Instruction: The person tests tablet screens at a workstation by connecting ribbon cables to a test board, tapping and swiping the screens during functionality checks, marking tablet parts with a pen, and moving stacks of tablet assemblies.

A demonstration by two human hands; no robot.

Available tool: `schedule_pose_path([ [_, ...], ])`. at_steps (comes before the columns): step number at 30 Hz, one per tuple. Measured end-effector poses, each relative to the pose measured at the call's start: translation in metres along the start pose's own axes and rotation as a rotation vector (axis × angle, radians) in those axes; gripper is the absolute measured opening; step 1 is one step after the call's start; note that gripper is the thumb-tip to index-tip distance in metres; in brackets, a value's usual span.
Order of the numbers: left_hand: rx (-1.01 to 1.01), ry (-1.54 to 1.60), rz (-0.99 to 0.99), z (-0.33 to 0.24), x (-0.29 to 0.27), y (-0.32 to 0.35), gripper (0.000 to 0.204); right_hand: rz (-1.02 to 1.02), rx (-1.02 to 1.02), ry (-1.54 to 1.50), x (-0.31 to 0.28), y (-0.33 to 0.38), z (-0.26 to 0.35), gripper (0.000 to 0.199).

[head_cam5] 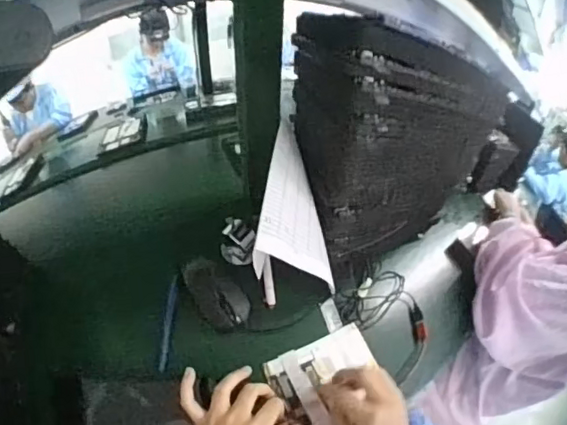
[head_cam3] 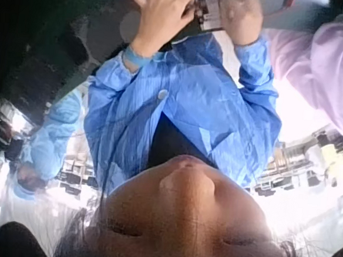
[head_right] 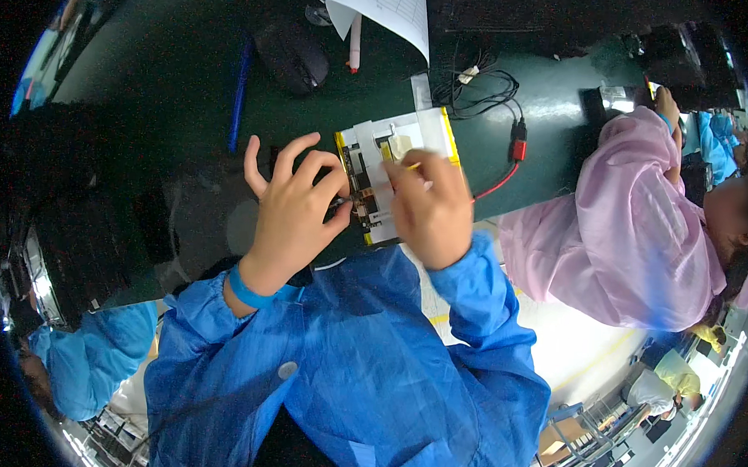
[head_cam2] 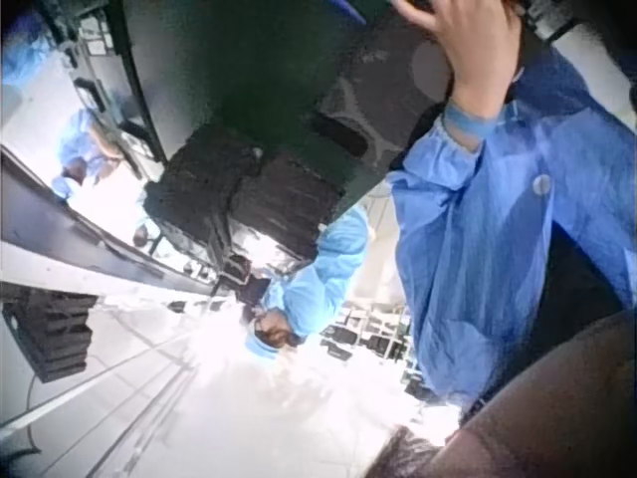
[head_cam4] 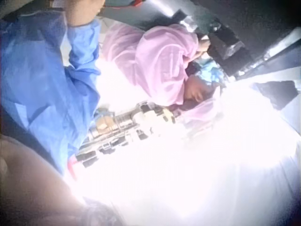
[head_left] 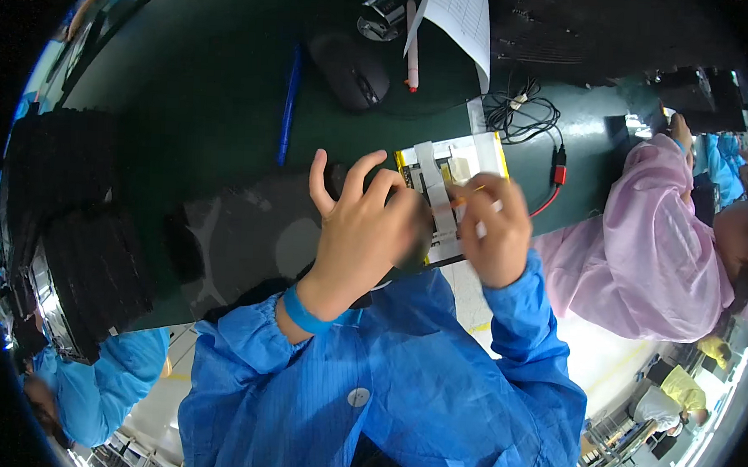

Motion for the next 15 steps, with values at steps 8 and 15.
schedule_pose_path([
  [8, -0.063, 0.326, 0.050, 0.008, -0.037, 0.023, 0.043, 0.010, 0.010, 0.048, 0.017, -0.014, -0.021, 0.033],
  [15, -0.321, 0.083, -0.237, 0.068, -0.123, 0.082, 0.034, 0.053, 0.018, 0.232, 0.017, -0.014, -0.023, 0.044],
])
Point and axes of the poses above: each hand's wrist, its own y-axis away from the middle knuckle, its own x-axis out of the palm, z = x × y, the point moved 5 cm from there along -y, towards the middle knuckle, and after that the axes turned 15 degrees about y, right-handed, at the moved point
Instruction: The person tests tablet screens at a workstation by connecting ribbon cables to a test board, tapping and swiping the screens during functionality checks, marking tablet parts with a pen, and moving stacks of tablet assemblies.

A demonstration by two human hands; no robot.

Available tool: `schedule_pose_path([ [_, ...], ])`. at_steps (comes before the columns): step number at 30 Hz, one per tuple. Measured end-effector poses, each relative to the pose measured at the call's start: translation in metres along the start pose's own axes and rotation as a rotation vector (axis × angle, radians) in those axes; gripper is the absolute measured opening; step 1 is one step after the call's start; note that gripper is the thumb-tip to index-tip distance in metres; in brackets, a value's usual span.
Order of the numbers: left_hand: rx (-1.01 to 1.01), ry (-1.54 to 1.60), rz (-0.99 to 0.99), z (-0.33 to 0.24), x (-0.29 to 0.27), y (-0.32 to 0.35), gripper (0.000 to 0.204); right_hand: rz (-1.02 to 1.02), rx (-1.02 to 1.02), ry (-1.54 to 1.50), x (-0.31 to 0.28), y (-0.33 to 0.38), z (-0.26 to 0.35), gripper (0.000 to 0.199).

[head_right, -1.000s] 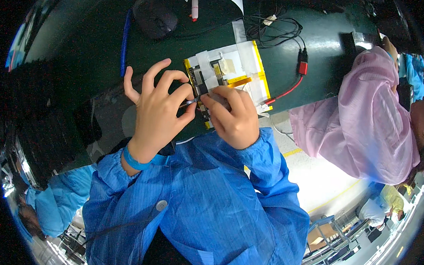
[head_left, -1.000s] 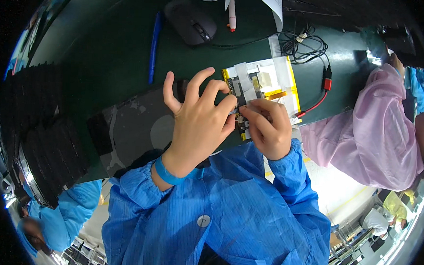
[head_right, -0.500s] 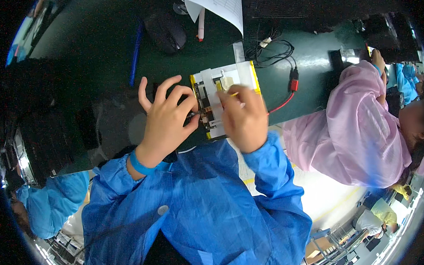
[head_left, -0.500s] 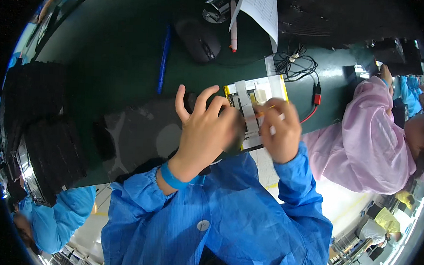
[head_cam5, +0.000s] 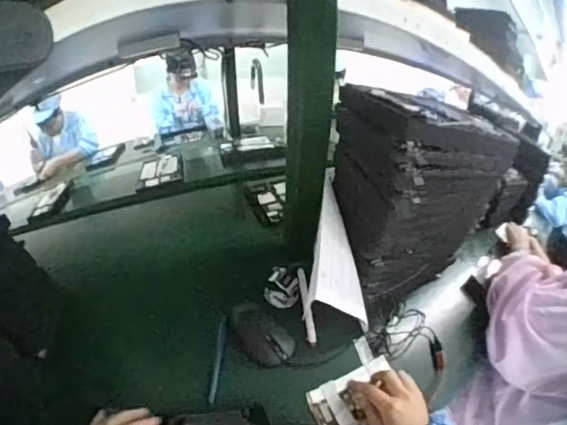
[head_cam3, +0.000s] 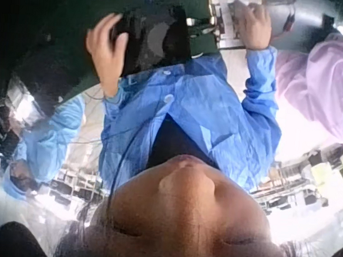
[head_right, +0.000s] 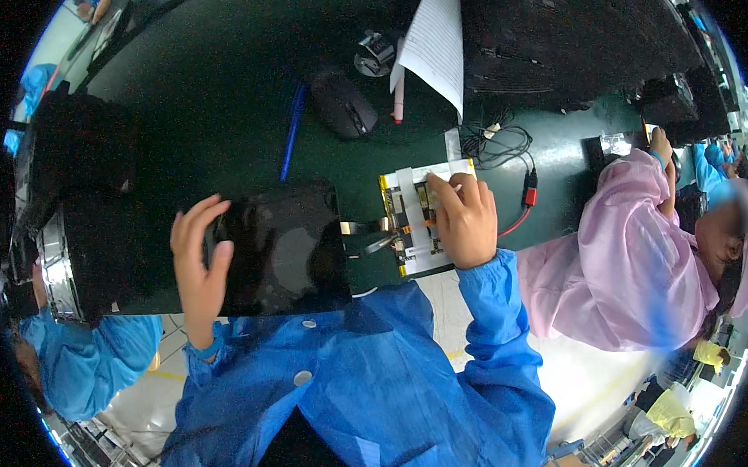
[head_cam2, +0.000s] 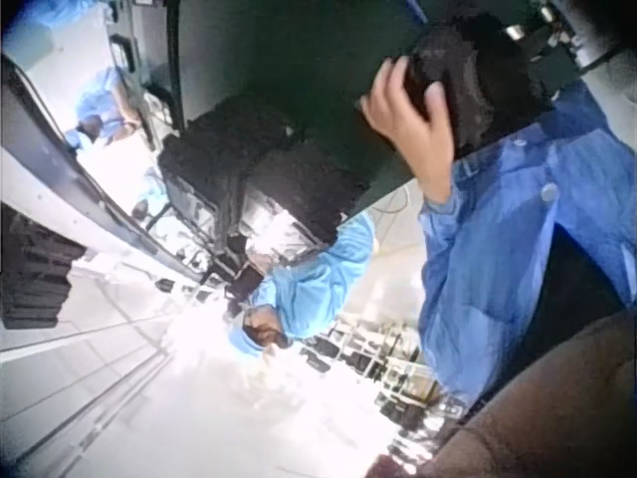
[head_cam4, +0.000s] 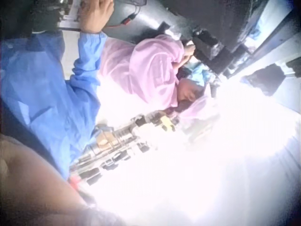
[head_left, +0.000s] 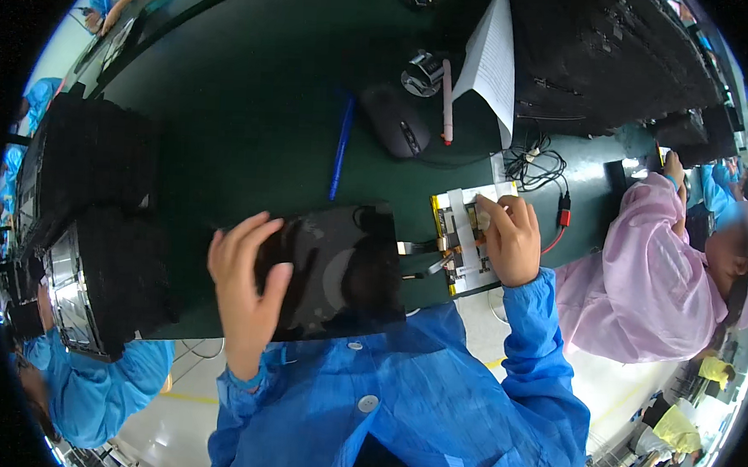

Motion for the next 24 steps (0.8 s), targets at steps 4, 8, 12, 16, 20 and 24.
schedule_pose_path([
  [4, -0.158, 0.029, -0.248, 0.054, -0.051, 0.038, 0.031, 0.008, -0.068, -0.005, 0.002, -0.008, 0.010, 0.042],
  [8, -0.211, 0.119, -0.298, 0.093, -0.064, 0.049, 0.030, 0.023, -0.010, -0.008, -0.004, -0.006, 0.008, 0.040],
  [12, -0.210, 0.237, -0.248, 0.115, -0.061, 0.048, 0.029, 0.013, -0.007, 0.013, -0.006, -0.001, 0.013, 0.038],
  [16, -0.193, 0.325, -0.239, 0.128, -0.059, 0.039, 0.029, 0.079, 0.035, 0.016, 0.000, -0.001, 0.014, 0.035],
  [20, -0.232, 0.402, -0.252, 0.140, -0.059, 0.035, 0.031, 0.107, 0.038, 0.032, -0.002, -0.005, 0.016, 0.032],
  [24, -0.191, 0.422, -0.273, 0.138, -0.061, 0.034, 0.031, 0.086, 0.074, 0.010, -0.002, -0.002, 0.014, 0.035],
])
Point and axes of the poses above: each hand's wrist, its own y-axis away from the middle knuckle, its own x-axis out of the palm, z = x × y, the point moved 5 cm from there along -y, towards the middle knuckle, and after that the axes turned 15 degrees about y, right-handed, at the moved point
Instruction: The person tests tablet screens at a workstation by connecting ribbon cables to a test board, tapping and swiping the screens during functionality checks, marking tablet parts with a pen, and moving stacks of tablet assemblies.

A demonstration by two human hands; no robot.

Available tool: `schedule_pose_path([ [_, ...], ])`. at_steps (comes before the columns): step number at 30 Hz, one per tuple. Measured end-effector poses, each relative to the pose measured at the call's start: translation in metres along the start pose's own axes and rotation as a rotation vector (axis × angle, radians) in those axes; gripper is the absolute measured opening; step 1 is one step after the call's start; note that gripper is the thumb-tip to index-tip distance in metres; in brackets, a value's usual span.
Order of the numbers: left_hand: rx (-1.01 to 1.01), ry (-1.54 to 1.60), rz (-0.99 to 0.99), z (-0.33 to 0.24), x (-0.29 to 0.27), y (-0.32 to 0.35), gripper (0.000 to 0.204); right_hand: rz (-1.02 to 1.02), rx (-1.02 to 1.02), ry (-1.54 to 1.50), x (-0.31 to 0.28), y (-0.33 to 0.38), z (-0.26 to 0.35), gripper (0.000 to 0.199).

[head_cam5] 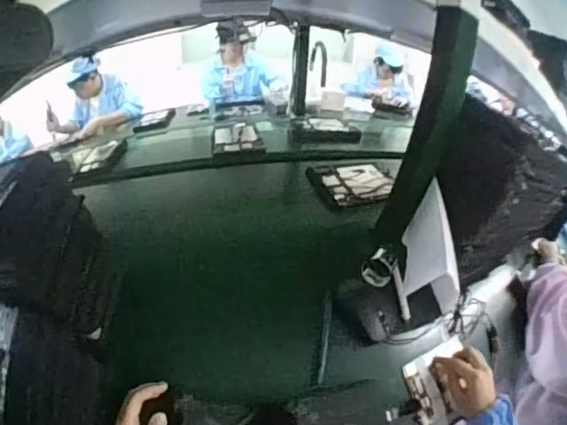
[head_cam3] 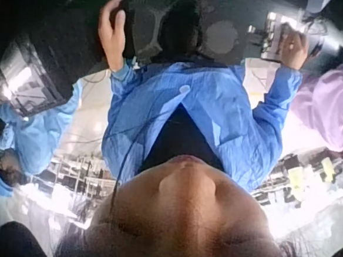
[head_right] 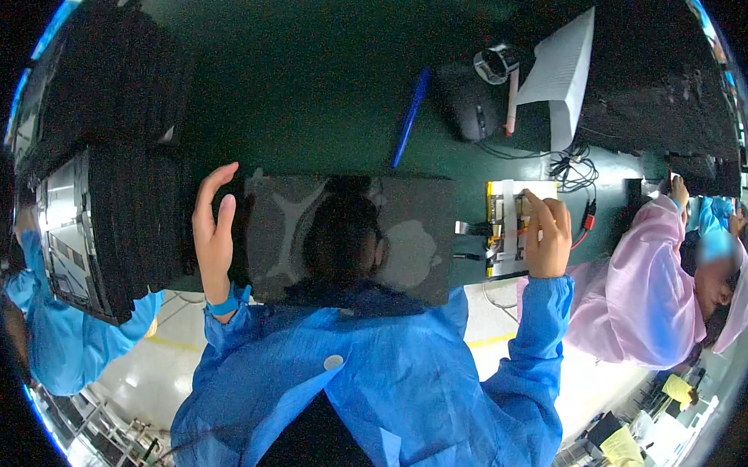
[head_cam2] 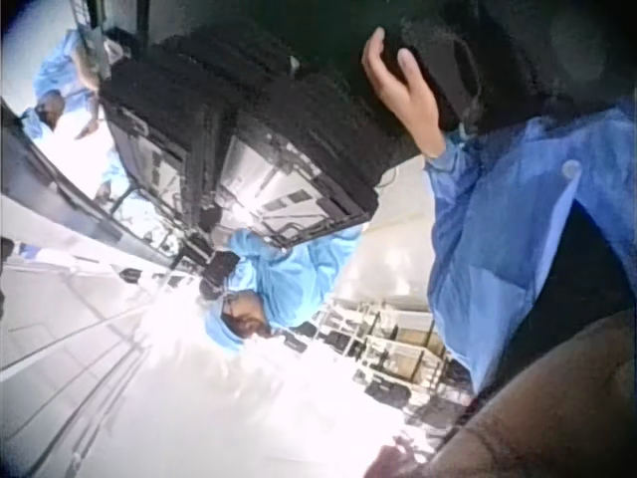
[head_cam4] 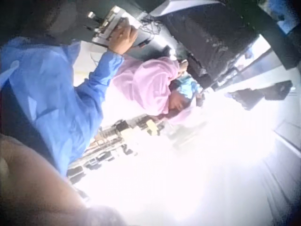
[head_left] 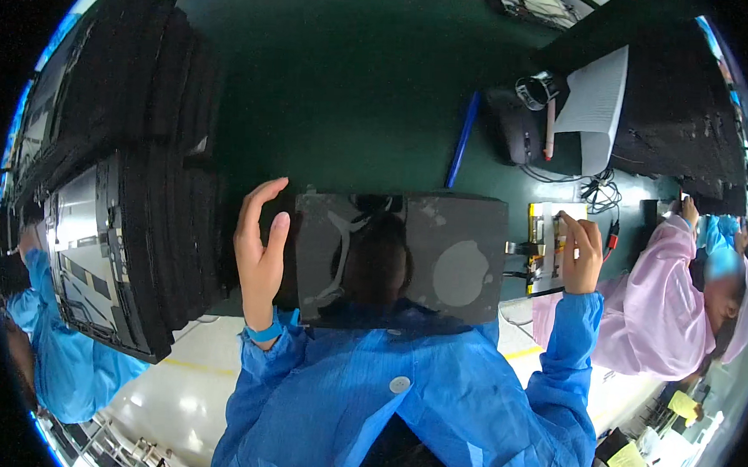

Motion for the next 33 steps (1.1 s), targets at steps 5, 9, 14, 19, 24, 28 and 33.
schedule_pose_path([
  [5, 0.184, -0.067, 0.100, -0.040, 0.014, 0.009, 0.034, -0.123, 0.062, -0.027, -0.014, 0.012, 0.010, 0.035],
  [9, 0.408, -0.257, 0.527, -0.077, 0.065, 0.038, 0.045, -0.149, 0.109, -0.091, -0.031, 0.022, 0.038, 0.037],
  [14, 0.593, -0.283, 0.705, -0.090, 0.105, 0.067, 0.049, -0.164, -0.040, -0.224, -0.049, 0.023, 0.086, 0.036],
  [19, 0.433, -0.368, 0.439, -0.076, 0.067, 0.047, 0.044, -0.093, -0.190, -0.346, -0.045, 0.030, 0.107, 0.033],
  [24, 0.264, -0.448, 0.142, -0.057, 0.028, 0.046, 0.035, -0.093, -0.350, -0.272, -0.038, 0.032, 0.122, 0.033],
  [28, 0.167, -0.404, 0.065, -0.041, 0.016, 0.049, 0.029, -0.044, -0.361, -0.218, -0.039, 0.019, 0.139, 0.029],
  [33, 0.124, -0.393, 0.010, -0.038, 0.008, 0.045, 0.029, 0.109, -0.384, -0.067, -0.028, 0.006, 0.149, 0.027],
])
Point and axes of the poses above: each hand's wrist, its own y-axis away from the middle knuckle, its own x-axis out of the palm, z = x × y, the point moved 5 cm from there along -y, towards the middle knuckle, and after that the axes turned 15 degrees about y, right-handed, at the moved point
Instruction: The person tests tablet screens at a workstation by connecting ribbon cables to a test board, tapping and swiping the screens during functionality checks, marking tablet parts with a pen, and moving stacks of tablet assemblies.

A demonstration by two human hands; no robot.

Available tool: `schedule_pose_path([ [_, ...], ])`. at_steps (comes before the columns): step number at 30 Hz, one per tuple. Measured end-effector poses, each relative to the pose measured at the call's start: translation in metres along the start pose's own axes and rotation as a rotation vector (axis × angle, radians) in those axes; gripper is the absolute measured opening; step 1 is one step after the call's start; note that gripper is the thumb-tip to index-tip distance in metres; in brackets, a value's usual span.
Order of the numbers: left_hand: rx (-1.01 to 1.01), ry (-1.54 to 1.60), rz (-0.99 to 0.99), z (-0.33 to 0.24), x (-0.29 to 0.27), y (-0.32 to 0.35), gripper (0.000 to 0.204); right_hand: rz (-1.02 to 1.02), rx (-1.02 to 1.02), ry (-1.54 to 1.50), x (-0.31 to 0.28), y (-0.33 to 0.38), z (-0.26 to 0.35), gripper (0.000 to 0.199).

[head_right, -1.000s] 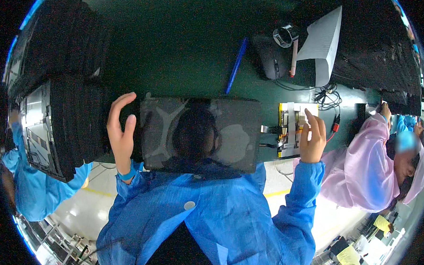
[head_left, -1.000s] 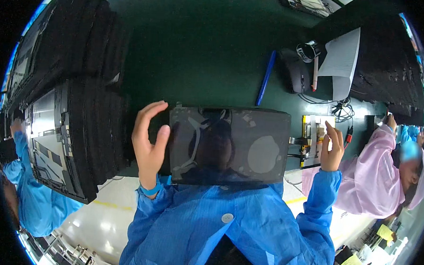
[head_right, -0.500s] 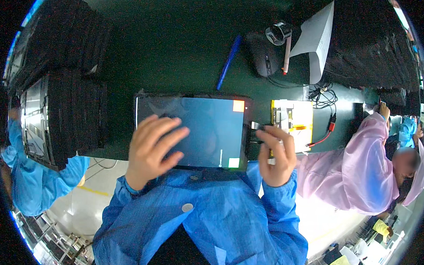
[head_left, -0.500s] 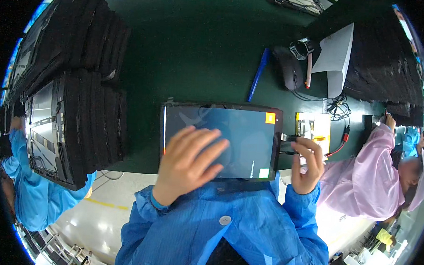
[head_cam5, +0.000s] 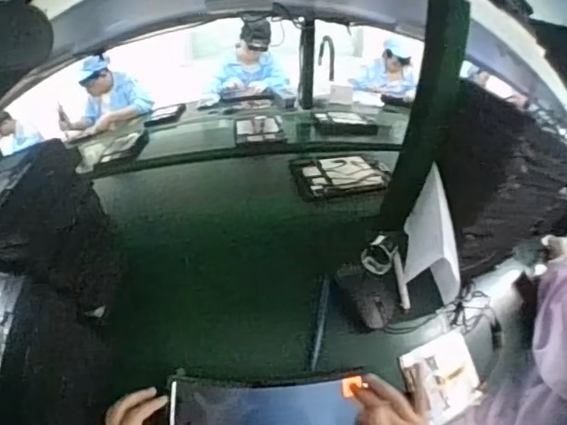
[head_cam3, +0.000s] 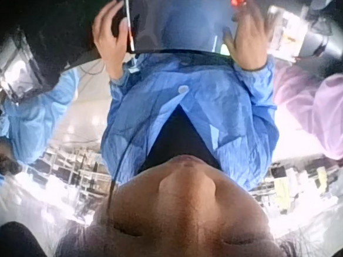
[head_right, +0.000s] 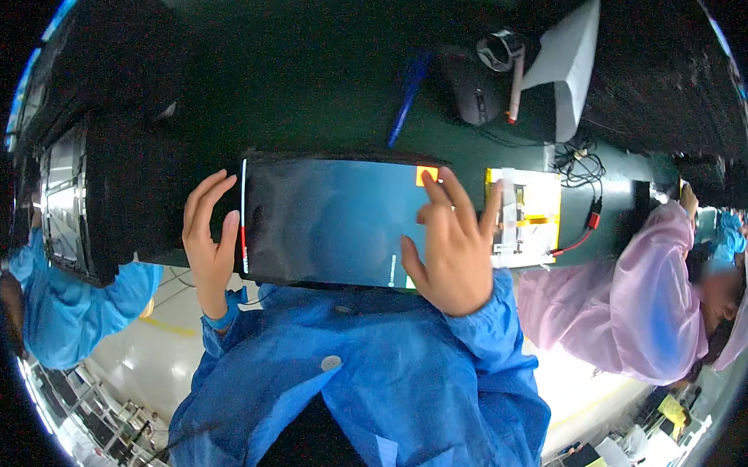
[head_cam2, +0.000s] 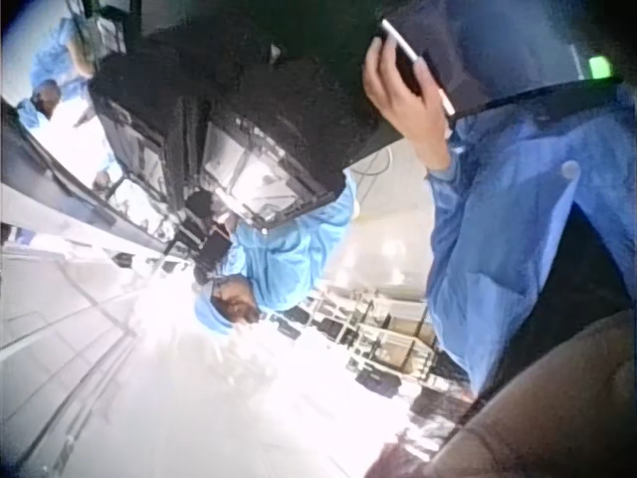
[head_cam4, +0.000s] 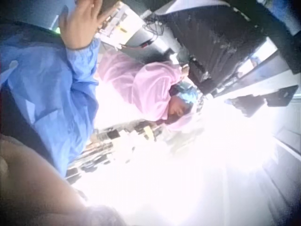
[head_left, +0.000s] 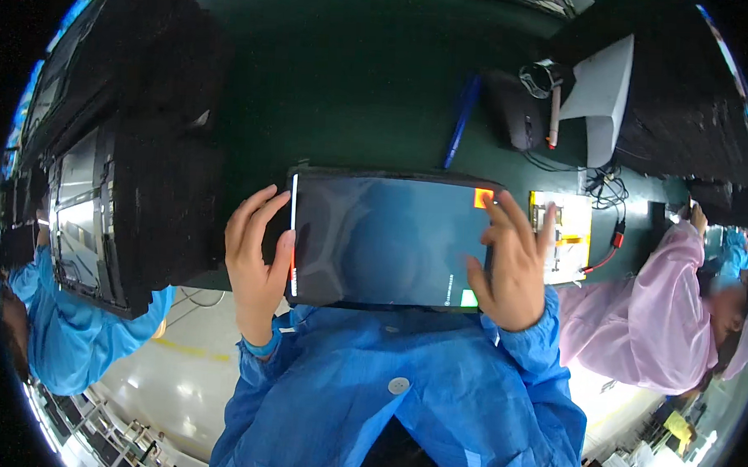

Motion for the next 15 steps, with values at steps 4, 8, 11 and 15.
schedule_pose_path([
  [4, -0.015, 0.112, -0.032, 0.008, -0.005, 0.003, 0.034, -0.129, 0.038, -0.259, -0.029, 0.023, -0.011, 0.026],
  [8, -0.142, 0.358, -0.008, 0.017, 0.006, 0.016, 0.054, 0.063, -0.092, -1.256, -0.005, 0.086, -0.023, 0.021],
  [11, -0.100, 0.406, 0.032, 0.023, 0.017, 0.026, 0.065, 0.533, -0.049, -1.539, 0.046, 0.122, -0.032, 0.029],
  [15, -0.083, 0.376, 0.047, 0.018, 0.020, 0.032, 0.070, 0.572, 0.623, -1.643, 0.149, 0.175, -0.042, 0.039],
])
Point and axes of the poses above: each hand's wrist, its own y-axis away from the middle knuckle, its own x-axis out of the palm, z = x × y, the point moved 5 cm from there along -y, towards the middle knuckle, and after that the axes turned 15 degrees about y, right-handed, at the moved point
